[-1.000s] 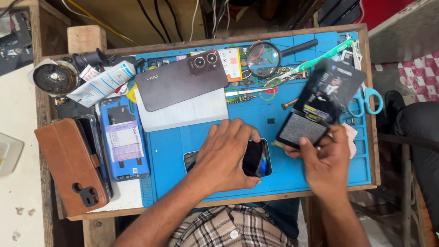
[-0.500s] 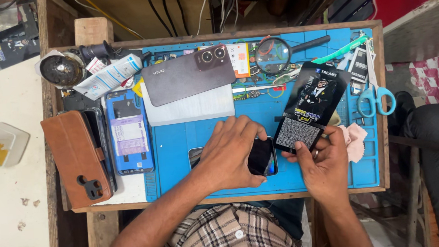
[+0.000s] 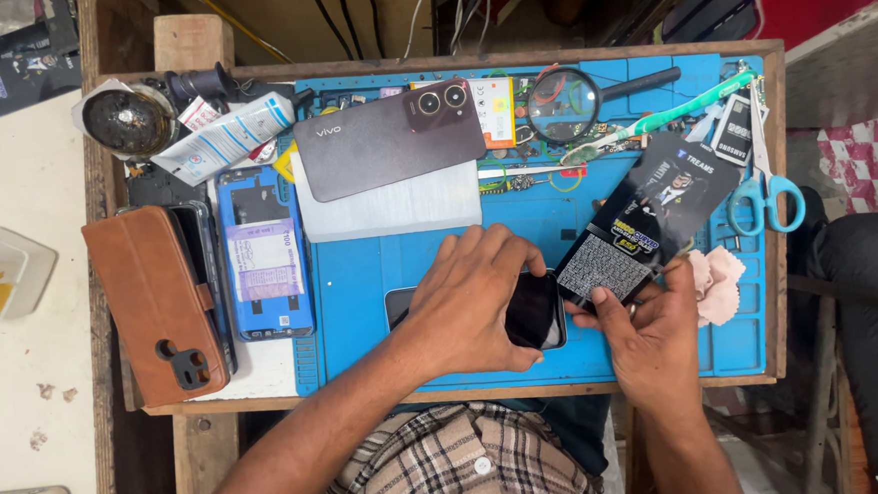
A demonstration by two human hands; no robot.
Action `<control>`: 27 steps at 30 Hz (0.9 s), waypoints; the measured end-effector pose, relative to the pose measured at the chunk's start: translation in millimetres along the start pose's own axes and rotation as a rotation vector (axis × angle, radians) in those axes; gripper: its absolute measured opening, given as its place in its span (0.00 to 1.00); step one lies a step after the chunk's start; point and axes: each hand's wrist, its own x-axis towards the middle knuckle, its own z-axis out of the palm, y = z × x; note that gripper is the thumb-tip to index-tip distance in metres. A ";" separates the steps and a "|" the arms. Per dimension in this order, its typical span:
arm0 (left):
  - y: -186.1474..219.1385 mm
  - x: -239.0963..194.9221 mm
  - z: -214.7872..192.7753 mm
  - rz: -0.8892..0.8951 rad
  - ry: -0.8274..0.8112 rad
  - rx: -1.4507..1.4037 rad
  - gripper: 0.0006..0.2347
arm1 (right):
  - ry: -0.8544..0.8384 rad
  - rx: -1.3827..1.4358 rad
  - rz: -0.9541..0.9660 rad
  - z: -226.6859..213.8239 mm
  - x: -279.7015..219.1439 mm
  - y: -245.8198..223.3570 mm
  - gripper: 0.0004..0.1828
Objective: The person cleans a smartphone screen with a cloth, applies a screen protector using a squeegee card, and then places the phone into a brown leather case. The person handles the phone, cleaning cloth, squeegee card, and phone case during the process.
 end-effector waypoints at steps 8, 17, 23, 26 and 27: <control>-1.5 0.0 -0.7 -0.015 -0.016 -0.014 0.33 | 0.000 -0.001 0.019 -0.5 2.5 2.4 0.25; -4.0 -0.5 0.4 -0.010 -0.022 -0.021 0.33 | 0.019 0.035 0.086 -0.6 5.4 3.4 0.26; -5.1 -0.9 0.8 -0.002 -0.015 -0.032 0.33 | 0.016 0.052 0.122 -0.8 6.7 3.0 0.26; -6.1 -2.0 0.6 0.006 -0.004 -0.038 0.33 | 0.016 0.048 0.136 -0.1 7.3 1.8 0.26; -6.4 -2.3 0.6 0.009 0.000 -0.041 0.33 | 0.016 0.041 0.141 0.0 7.4 1.3 0.26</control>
